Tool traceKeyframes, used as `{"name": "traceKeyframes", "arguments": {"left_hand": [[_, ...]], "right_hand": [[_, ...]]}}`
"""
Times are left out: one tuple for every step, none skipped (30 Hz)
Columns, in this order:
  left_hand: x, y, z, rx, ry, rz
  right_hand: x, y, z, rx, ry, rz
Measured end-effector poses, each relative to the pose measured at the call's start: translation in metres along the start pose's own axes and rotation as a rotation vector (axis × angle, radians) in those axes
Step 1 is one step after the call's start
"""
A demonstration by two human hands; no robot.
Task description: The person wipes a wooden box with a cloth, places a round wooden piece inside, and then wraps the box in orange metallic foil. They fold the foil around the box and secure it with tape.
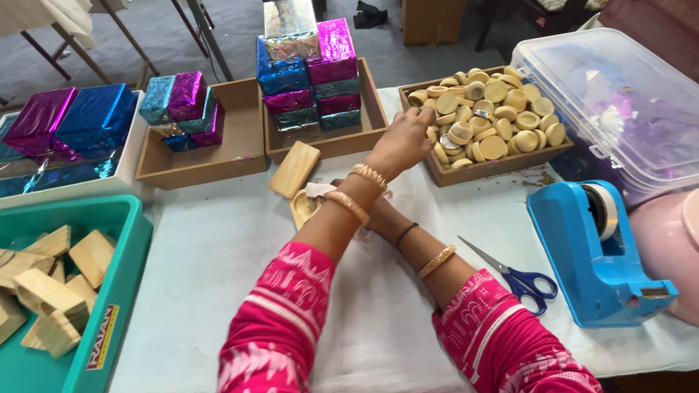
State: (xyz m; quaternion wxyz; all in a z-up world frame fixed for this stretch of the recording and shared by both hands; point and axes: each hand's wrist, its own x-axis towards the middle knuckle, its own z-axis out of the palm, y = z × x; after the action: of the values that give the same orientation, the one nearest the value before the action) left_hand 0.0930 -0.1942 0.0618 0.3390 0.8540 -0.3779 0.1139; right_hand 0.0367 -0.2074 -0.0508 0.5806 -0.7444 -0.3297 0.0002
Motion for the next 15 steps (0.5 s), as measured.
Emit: {"name": "traceKeyframes", "arguments": {"left_hand": [[0.007, -0.004, 0.006, 0.000, -0.002, 0.003], [0.014, -0.008, 0.013, 0.020, -0.022, -0.058], [0.020, -0.011, 0.020, 0.038, -0.043, -0.122], [0.022, -0.012, 0.022, 0.037, -0.045, -0.120], [0.024, -0.014, 0.022, 0.040, -0.095, -0.134], [0.025, -0.016, 0.023, 0.044, -0.144, -0.147], [0.026, -0.018, 0.024, 0.044, -0.148, -0.148], [0.026, -0.019, 0.025, 0.021, -0.137, -0.143], [0.027, -0.020, 0.025, -0.001, -0.126, -0.136], [0.028, -0.019, 0.027, 0.000, -0.128, -0.134], [0.029, -0.019, 0.029, 0.032, -0.113, -0.117], [0.030, -0.019, 0.030, 0.064, -0.099, -0.100], [0.032, -0.008, 0.033, 0.066, -0.099, -0.099], [0.033, 0.002, 0.035, 0.116, -0.008, -0.096], [0.035, 0.012, 0.037, 0.165, 0.084, -0.092]], "right_hand": [[0.000, -0.005, 0.000, -0.001, 0.003, -0.001], [-0.001, -0.009, -0.001, 0.024, -0.011, -0.037], [-0.002, -0.014, 0.000, 0.049, -0.026, -0.071], [-0.003, -0.017, -0.001, 0.049, -0.024, -0.070], [-0.002, -0.020, -0.001, 0.002, -0.021, -0.046], [-0.002, -0.024, -0.001, -0.044, -0.017, -0.022], [-0.002, -0.026, -0.001, -0.041, -0.016, -0.021], [-0.002, -0.028, 0.000, -0.087, -0.012, 0.005], [-0.001, -0.031, 0.000, -0.134, -0.008, 0.028], [0.000, -0.033, 0.000, -0.134, -0.005, 0.028], [0.001, -0.036, 0.000, -0.181, 0.000, 0.051], [0.003, -0.038, 0.000, -0.229, 0.005, 0.075], [0.005, -0.040, 0.001, -0.229, 0.006, 0.074], [0.007, -0.041, 0.001, -0.276, 0.008, 0.096], [0.010, -0.043, 0.001, -0.326, 0.011, 0.118]]}}
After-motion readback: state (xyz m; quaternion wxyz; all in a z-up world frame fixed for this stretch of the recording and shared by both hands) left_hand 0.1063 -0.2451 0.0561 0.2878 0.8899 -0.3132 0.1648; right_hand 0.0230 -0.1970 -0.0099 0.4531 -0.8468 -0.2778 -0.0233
